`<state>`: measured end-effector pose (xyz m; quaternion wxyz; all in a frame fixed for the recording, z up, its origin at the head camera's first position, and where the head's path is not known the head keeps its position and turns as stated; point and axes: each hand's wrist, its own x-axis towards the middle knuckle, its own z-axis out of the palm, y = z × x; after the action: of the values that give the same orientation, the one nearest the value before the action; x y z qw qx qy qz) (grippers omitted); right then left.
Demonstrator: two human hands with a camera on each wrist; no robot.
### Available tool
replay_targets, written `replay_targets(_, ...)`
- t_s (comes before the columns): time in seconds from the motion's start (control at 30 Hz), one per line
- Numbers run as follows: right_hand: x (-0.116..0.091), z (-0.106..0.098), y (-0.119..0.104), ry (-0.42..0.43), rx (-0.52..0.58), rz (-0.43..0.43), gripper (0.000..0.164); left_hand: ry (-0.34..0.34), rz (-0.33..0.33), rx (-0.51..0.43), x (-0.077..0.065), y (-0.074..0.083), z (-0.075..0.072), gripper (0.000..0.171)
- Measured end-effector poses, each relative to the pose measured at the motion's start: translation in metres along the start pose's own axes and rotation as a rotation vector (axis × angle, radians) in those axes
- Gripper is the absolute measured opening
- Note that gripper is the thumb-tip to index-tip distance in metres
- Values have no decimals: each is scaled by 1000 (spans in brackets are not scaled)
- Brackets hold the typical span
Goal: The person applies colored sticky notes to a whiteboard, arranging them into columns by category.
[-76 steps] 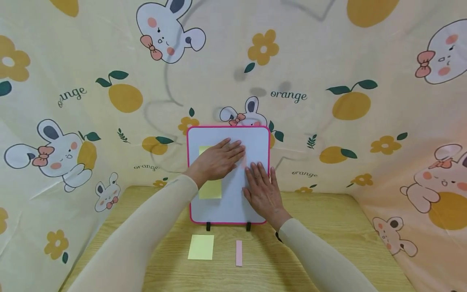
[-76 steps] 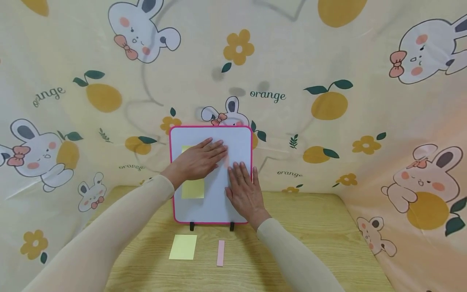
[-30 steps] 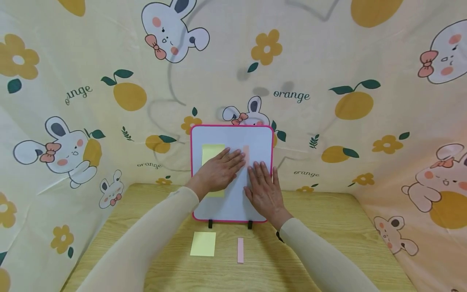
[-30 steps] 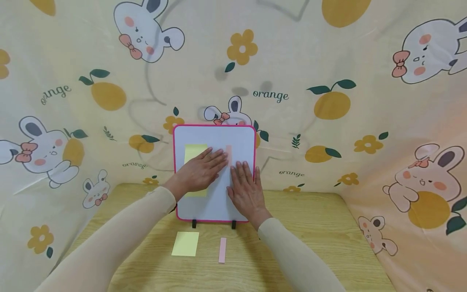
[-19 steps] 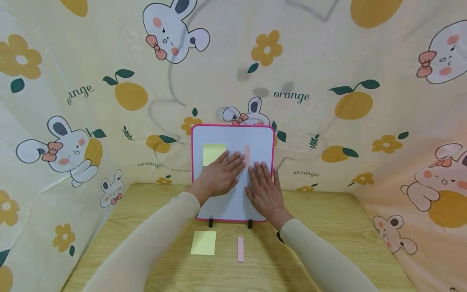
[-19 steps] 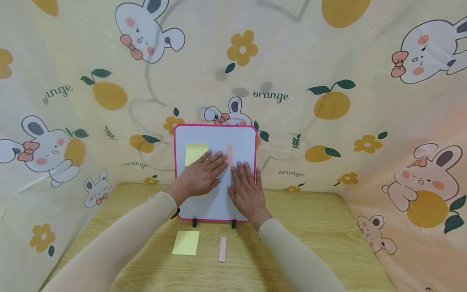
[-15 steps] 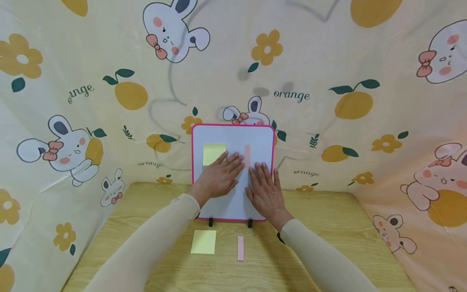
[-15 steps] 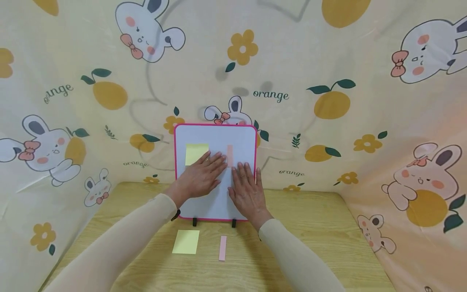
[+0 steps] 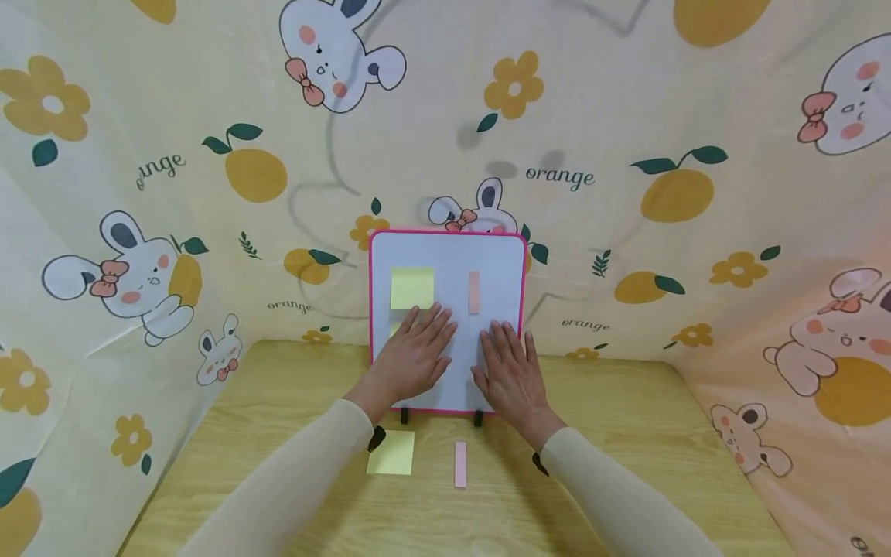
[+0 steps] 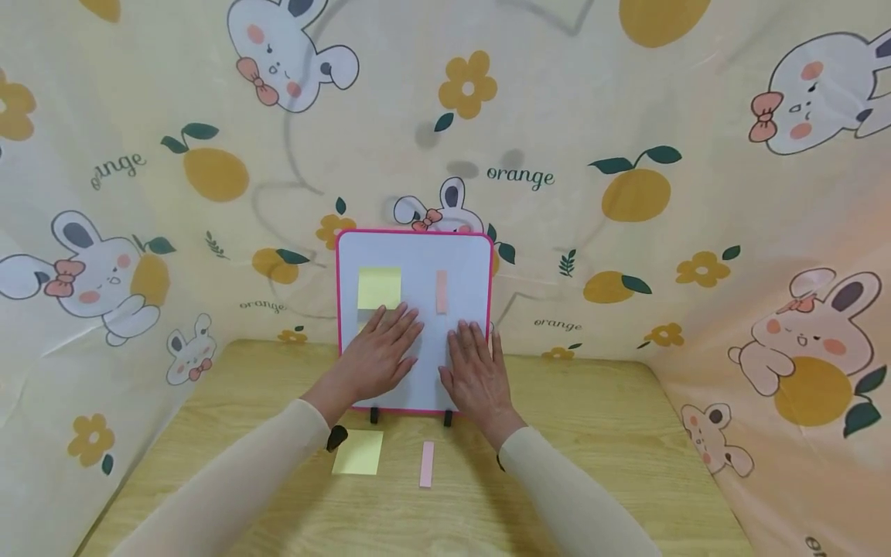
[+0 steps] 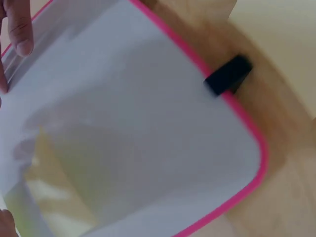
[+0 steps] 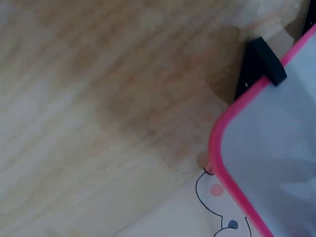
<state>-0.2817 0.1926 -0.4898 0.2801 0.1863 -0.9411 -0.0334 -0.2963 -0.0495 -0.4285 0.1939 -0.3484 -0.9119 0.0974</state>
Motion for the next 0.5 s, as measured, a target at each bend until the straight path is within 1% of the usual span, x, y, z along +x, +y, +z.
replay_targets(0.13,-10,1,-2,-3,30,6,63,0,-45,-82,-17,4,5,62)
replay_targets(0.27,-22,1,-4,-3,74,18,63,1,-96,-166,-37,9,13,62)
replay_targets(0.5,-46,2,-7,-8,131,29,63,-4,-150,-284,-67,20,27,63)
